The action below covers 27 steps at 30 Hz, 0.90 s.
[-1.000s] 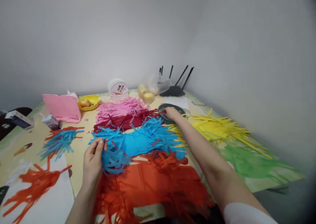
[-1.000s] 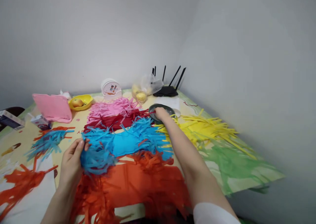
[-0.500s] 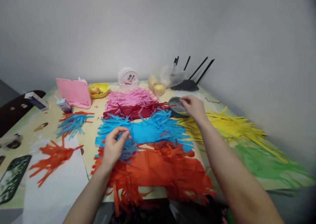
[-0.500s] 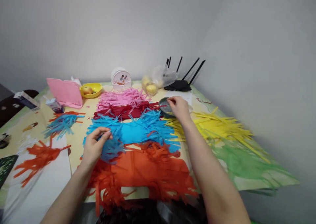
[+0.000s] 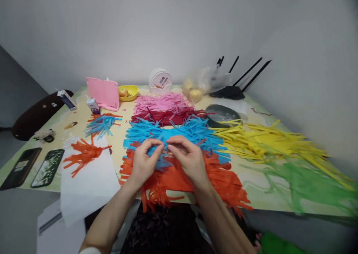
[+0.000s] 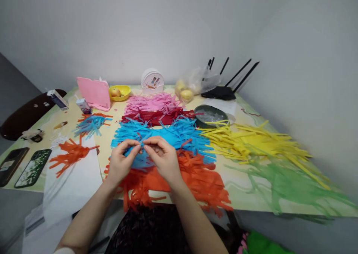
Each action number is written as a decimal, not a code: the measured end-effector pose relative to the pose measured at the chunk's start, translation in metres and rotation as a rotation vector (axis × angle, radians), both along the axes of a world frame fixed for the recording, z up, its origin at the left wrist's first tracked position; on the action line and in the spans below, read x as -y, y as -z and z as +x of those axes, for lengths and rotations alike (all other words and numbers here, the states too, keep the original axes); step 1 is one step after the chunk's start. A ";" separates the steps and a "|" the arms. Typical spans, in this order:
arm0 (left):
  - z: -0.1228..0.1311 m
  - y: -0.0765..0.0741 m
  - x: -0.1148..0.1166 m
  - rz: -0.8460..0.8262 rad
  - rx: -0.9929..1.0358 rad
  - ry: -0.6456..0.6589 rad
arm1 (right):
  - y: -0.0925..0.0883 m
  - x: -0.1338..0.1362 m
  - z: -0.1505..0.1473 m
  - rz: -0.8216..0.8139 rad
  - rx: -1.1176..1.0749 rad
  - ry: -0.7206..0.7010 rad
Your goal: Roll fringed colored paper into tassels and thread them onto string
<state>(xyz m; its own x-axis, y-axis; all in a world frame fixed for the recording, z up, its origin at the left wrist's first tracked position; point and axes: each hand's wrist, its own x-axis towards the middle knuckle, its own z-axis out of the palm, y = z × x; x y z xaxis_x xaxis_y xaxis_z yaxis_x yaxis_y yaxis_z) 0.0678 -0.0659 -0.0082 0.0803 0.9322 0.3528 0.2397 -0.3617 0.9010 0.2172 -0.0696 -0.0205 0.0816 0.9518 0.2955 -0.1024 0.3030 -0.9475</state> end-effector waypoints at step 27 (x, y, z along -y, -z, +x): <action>0.003 0.007 0.024 -0.174 0.223 0.099 | 0.009 0.025 -0.005 -0.038 0.020 0.000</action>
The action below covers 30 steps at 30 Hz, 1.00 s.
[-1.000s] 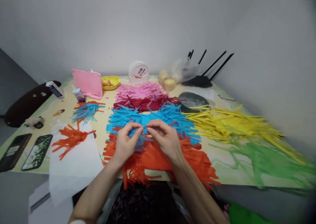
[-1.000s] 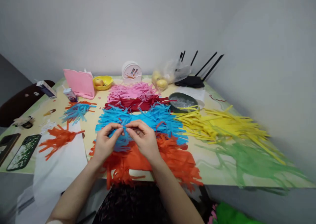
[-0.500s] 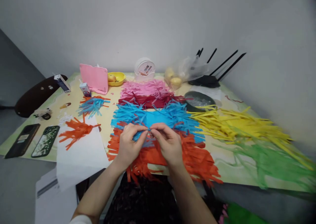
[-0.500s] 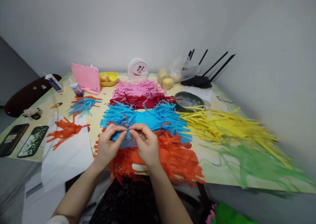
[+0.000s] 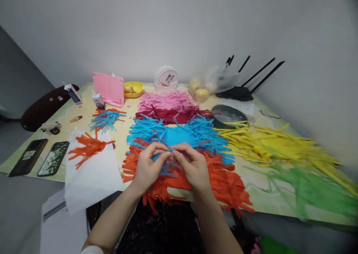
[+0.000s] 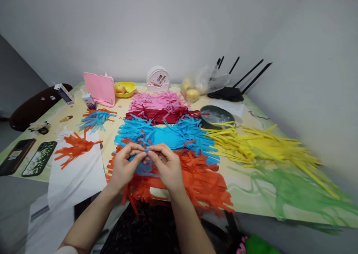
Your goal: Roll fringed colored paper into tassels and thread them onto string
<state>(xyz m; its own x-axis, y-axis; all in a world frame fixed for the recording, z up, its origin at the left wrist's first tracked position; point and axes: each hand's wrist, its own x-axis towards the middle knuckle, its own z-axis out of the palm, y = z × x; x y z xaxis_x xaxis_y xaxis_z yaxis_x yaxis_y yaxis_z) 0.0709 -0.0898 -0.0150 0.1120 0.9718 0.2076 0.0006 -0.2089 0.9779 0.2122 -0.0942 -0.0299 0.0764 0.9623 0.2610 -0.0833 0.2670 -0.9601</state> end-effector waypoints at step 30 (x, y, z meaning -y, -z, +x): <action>-0.006 0.005 -0.003 -0.071 0.030 0.052 | -0.017 0.000 0.007 0.049 0.026 0.094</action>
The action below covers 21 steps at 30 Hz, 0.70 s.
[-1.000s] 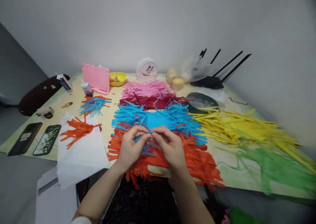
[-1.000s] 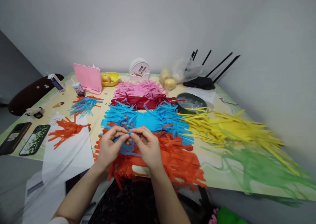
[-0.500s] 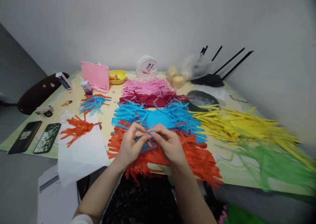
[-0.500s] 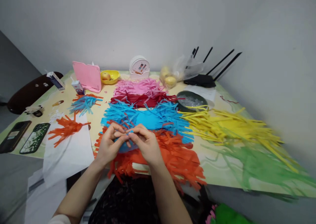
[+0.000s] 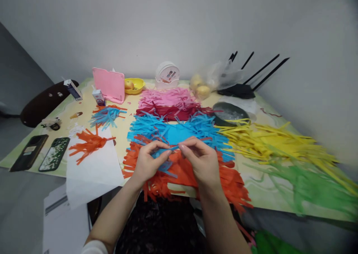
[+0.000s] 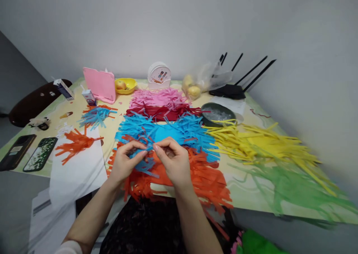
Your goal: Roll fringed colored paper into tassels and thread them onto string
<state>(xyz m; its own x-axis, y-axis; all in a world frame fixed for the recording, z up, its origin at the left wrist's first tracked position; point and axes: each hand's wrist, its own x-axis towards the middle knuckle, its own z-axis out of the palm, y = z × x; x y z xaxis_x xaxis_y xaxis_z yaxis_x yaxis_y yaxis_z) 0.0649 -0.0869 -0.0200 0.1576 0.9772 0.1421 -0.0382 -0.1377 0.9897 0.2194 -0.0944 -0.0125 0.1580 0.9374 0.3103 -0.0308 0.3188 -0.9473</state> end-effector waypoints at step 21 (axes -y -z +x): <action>-0.123 0.001 0.011 0.111 -0.338 -0.458 | 0.024 0.019 -0.034 0.045 -0.062 -0.030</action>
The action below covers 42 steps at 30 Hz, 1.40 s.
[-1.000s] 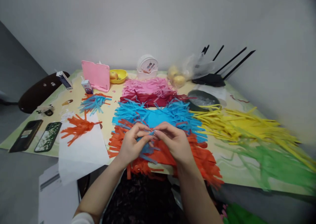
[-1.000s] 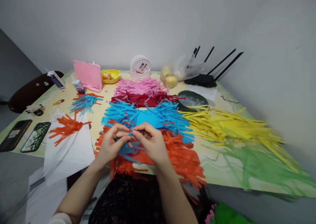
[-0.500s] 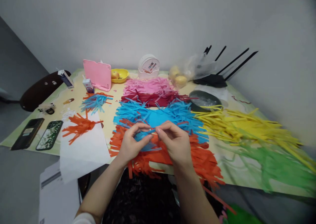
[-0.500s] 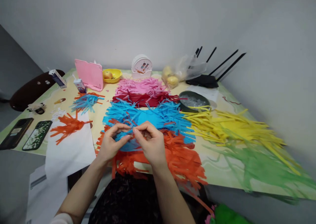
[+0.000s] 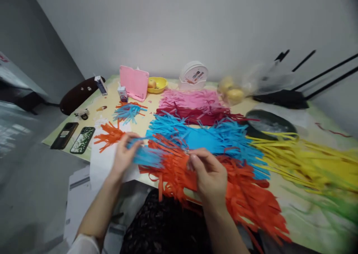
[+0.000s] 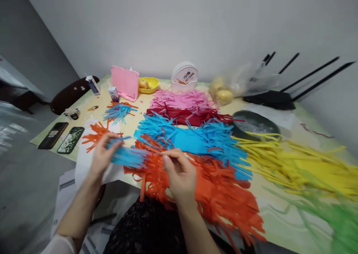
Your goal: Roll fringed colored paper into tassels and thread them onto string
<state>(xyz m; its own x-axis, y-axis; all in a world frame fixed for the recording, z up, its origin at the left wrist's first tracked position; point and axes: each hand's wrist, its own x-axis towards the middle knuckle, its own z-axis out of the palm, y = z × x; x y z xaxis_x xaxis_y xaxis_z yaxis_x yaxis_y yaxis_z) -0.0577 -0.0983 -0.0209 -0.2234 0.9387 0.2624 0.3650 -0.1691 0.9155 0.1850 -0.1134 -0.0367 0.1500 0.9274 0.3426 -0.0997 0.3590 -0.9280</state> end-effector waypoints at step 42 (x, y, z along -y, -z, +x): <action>0.188 0.047 -0.245 -0.133 -1.132 0.616 | 0.037 -0.259 0.142 0.050 1.739 -0.151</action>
